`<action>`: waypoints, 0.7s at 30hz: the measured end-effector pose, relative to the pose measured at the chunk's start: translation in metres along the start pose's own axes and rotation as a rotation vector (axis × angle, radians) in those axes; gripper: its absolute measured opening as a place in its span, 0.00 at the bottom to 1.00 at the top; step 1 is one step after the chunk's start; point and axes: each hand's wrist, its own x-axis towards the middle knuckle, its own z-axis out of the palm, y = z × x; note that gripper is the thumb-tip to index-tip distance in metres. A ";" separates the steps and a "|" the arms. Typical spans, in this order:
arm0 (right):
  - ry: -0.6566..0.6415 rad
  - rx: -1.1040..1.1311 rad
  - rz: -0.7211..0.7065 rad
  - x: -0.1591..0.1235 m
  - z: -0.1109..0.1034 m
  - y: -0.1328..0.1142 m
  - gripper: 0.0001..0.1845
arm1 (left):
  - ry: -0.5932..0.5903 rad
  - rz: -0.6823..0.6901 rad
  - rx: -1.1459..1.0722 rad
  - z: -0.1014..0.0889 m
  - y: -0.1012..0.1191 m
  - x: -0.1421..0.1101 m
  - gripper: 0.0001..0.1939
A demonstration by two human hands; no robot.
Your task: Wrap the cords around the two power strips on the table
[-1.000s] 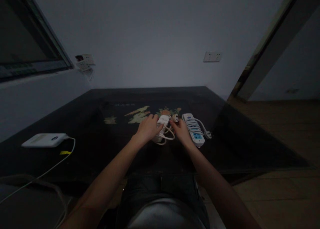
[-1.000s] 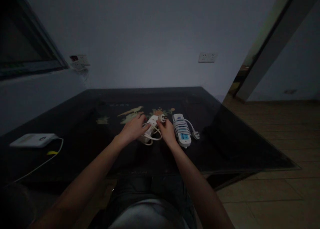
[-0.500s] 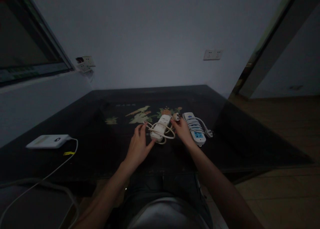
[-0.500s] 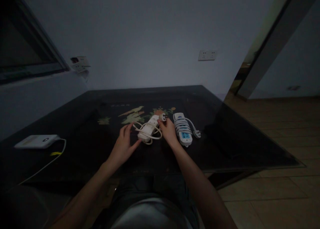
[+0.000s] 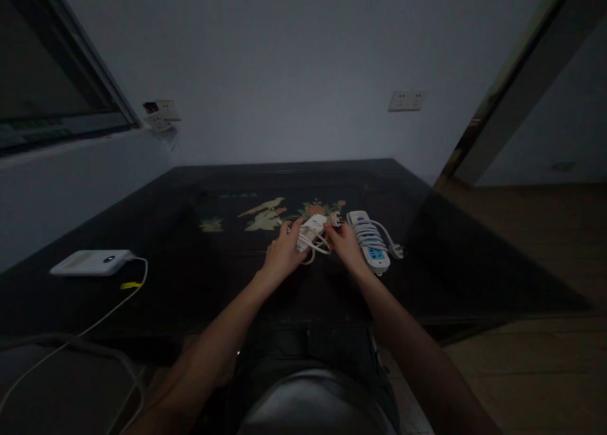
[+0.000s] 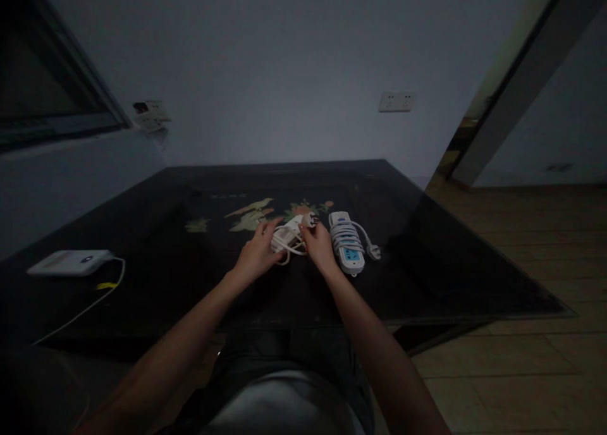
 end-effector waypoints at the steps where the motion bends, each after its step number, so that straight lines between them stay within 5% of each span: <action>1: 0.003 0.007 -0.006 0.000 0.000 -0.001 0.14 | 0.026 0.022 -0.064 0.000 -0.005 0.002 0.38; 6: 0.007 0.087 -0.091 -0.004 -0.002 -0.015 0.15 | 0.007 -0.027 -0.519 -0.006 -0.042 0.018 0.18; 13: 0.111 0.178 -0.206 -0.014 -0.006 -0.042 0.12 | -0.013 -0.397 -1.302 -0.023 -0.076 0.017 0.17; 21: 0.218 0.135 -0.292 -0.018 -0.013 -0.050 0.11 | 0.022 -0.228 -1.487 -0.045 -0.078 0.007 0.21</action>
